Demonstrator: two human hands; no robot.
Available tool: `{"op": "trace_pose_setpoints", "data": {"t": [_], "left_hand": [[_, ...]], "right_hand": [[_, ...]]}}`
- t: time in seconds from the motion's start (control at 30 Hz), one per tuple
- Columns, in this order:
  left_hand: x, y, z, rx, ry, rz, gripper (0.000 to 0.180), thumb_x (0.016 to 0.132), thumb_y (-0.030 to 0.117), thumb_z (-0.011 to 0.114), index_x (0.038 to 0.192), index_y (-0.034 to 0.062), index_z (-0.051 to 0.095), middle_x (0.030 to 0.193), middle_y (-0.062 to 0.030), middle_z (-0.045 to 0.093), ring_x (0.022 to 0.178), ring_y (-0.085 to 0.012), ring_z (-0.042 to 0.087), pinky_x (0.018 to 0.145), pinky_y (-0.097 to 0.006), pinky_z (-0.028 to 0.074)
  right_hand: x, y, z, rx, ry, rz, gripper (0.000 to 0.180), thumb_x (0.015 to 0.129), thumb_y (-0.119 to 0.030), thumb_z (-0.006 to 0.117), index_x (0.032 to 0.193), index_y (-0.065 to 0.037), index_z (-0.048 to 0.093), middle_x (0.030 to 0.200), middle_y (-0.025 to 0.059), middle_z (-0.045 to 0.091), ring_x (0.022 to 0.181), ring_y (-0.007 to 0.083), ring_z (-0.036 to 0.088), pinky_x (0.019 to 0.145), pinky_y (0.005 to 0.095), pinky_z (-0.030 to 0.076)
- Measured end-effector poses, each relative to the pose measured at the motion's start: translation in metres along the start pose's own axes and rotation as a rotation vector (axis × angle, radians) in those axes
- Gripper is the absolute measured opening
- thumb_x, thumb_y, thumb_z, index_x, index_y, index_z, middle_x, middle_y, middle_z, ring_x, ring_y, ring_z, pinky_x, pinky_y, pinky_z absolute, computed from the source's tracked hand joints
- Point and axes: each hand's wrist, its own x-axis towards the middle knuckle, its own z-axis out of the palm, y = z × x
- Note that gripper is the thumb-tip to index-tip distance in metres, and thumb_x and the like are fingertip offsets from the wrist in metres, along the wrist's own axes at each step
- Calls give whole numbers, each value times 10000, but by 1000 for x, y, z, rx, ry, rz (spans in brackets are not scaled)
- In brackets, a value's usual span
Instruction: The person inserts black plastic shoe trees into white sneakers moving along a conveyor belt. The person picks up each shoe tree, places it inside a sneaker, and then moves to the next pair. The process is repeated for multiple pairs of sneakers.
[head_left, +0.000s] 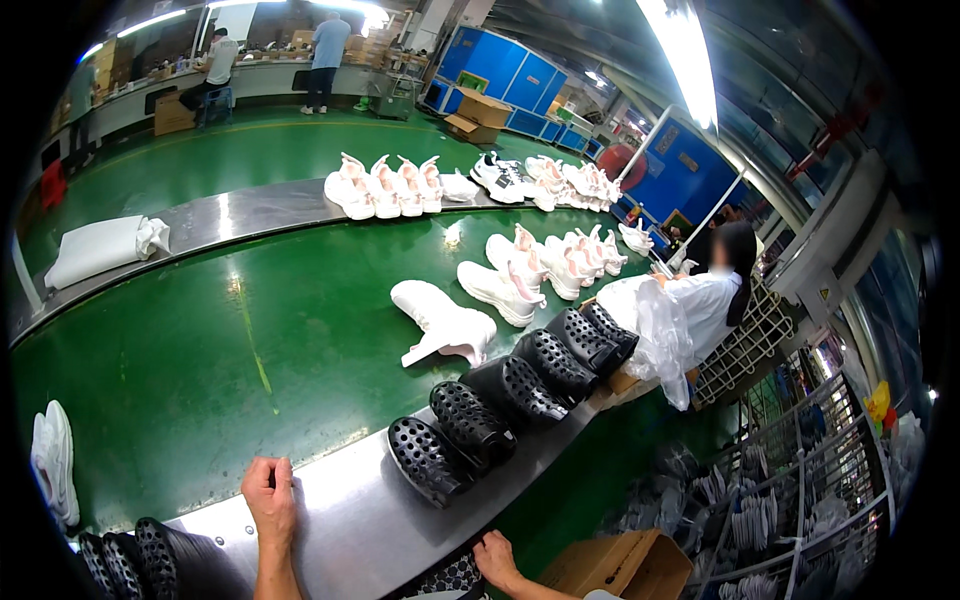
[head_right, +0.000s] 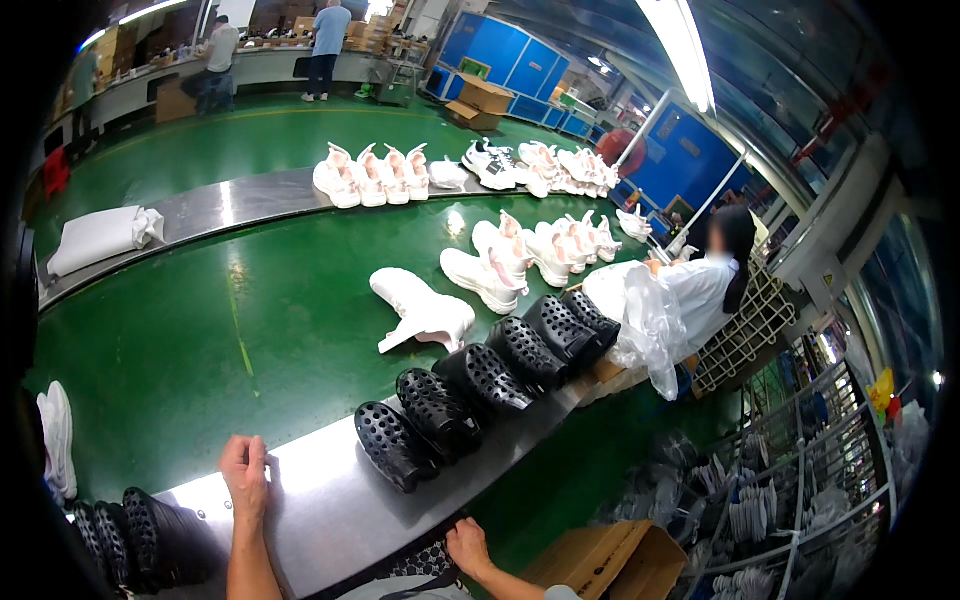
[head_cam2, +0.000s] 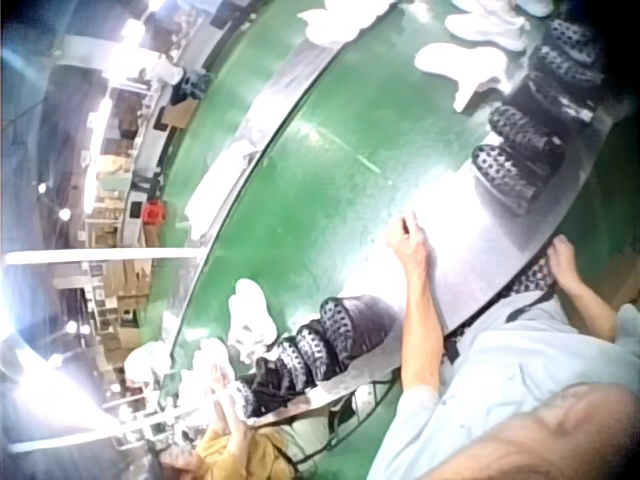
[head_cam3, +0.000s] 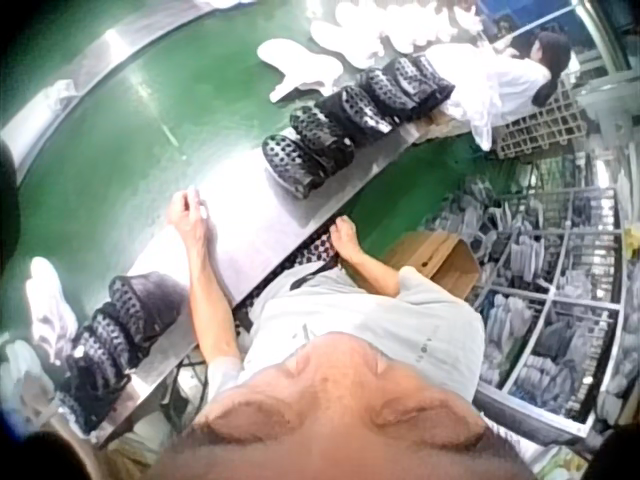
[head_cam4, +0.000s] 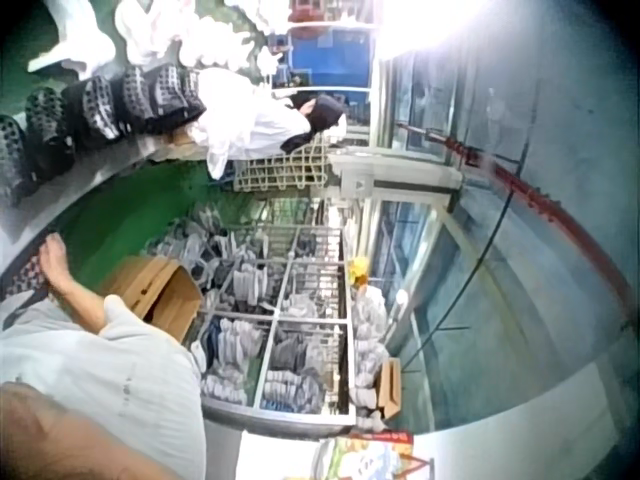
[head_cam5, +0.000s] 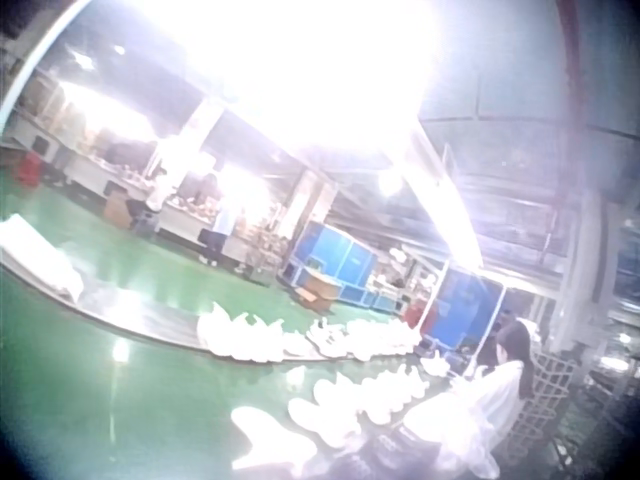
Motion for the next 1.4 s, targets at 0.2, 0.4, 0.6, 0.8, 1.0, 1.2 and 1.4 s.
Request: {"op": "trace_pose_setpoints", "data": {"t": [0.2,0.4,0.6,0.8,1.0,1.2,1.4], "left_hand": [[0,10,4,37,-13,13,230,939,111,664,766,-20,587,718,-83,560,663,-192,505,623,-332,402],[-3,32,-2,137,46,103,201,900,80,676,747,-19,591,715,-107,575,658,-221,538,615,-336,416],[-106,106,-59,225,-616,408,85,874,65,698,808,29,659,802,-157,687,719,-314,676,715,-391,560],[-230,125,-162,388,-694,-66,197,963,139,629,1097,7,689,1002,-193,671,965,-417,617,879,-494,506],[-266,94,-178,939,-231,-193,369,933,174,655,1226,-44,604,1216,-288,571,1114,-496,511,994,-558,415],[-277,66,-161,1036,-169,-94,582,885,273,717,1306,-92,550,1378,-347,485,1243,-559,452,1073,-591,373],[-271,40,-158,1024,-158,-259,438,929,253,659,1241,-53,633,1287,-355,553,1167,-532,517,1017,-592,404]], "right_hand": [[23,-6,-15,42,-200,35,160,720,-76,587,726,84,584,734,304,618,761,523,598,732,567,494],[35,23,12,18,-70,-170,166,689,-84,574,704,76,613,696,299,620,713,536,594,715,577,506],[7,79,49,-248,-313,-369,308,821,-242,569,1033,-45,674,1092,227,668,1039,443,598,907,573,447],[8,80,63,-408,-481,-639,152,809,-219,606,852,-92,678,862,141,640,787,357,601,701,511,478],[9,89,69,-432,-238,-864,148,806,-261,609,760,-156,702,769,102,658,697,319,632,609,506,490],[20,78,62,-338,-417,-701,143,800,-226,601,756,-128,695,780,113,663,702,332,634,612,518,486],[26,80,66,-385,-385,-686,149,803,-217,594,754,-115,691,780,118,662,702,337,632,616,520,486]]}}
